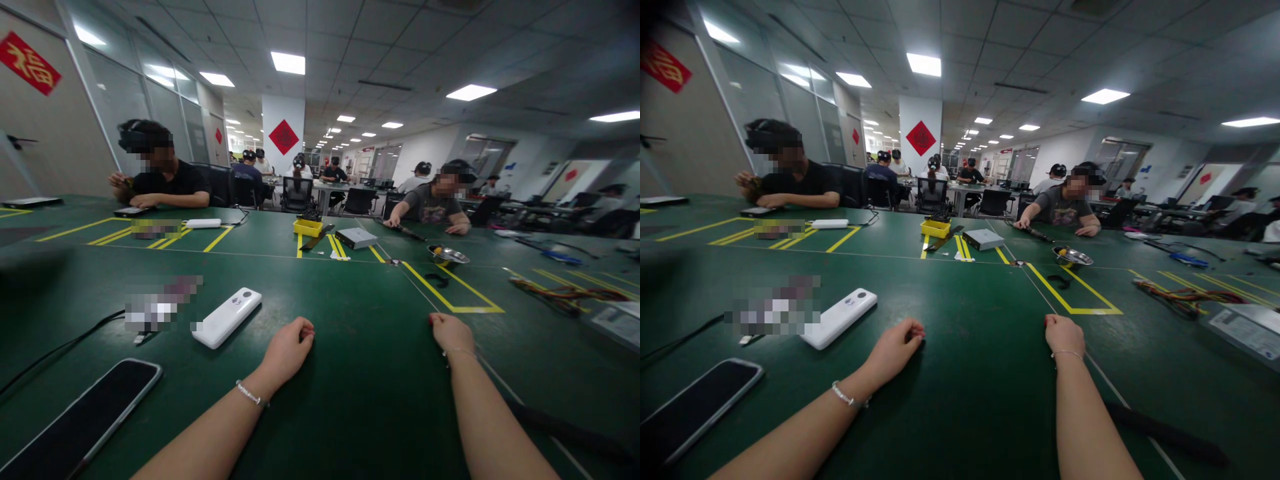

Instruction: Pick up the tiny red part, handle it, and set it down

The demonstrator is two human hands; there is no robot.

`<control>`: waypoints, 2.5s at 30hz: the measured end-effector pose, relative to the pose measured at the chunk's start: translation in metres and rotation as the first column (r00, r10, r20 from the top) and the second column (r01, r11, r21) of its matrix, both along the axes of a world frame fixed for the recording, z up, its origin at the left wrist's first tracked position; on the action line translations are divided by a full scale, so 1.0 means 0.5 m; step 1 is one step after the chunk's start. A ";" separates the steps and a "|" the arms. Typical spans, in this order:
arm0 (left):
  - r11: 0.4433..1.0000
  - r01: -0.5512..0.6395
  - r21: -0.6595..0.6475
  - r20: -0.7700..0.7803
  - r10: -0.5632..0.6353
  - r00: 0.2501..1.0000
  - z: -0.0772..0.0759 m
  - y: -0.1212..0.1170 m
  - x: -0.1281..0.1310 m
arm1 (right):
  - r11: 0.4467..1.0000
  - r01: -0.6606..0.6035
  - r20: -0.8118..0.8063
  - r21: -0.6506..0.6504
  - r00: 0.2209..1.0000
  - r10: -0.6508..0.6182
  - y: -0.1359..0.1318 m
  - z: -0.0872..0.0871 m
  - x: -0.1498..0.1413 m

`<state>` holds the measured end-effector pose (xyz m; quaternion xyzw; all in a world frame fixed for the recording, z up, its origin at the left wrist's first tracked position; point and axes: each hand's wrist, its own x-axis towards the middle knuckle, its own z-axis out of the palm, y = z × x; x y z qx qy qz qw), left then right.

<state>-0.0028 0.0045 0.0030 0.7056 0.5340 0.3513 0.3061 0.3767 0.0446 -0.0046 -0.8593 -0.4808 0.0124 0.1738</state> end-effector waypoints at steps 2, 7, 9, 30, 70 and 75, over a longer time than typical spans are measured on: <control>1.000 0.004 -0.002 -0.008 -0.004 1.000 0.000 0.001 0.000 | 1.000 0.020 0.017 0.017 1.000 -0.020 0.001 0.004 -0.002; 1.000 0.011 -0.012 -0.009 -0.011 1.000 0.000 0.001 0.000 | 0.941 -0.188 0.177 0.282 0.974 0.141 0.012 0.039 -0.090; 1.000 0.010 -0.009 -0.011 -0.010 1.000 -0.003 0.002 -0.001 | 0.872 -0.370 0.192 0.320 0.927 0.323 0.008 0.049 -0.171; 0.990 0.121 0.077 -0.353 -0.087 0.932 -0.006 0.003 -0.002 | 0.994 -0.083 0.296 0.077 0.954 0.056 -0.010 0.063 -0.164; 0.996 0.051 -0.069 -0.008 -0.052 0.999 0.007 -0.004 0.007 | 0.829 -0.517 -0.007 0.212 0.848 0.530 -0.034 0.063 -0.325; 0.995 0.067 -0.069 0.013 -0.066 0.998 0.007 -0.004 0.004 | 0.992 -0.117 0.203 -0.052 0.971 0.125 0.011 0.033 -0.127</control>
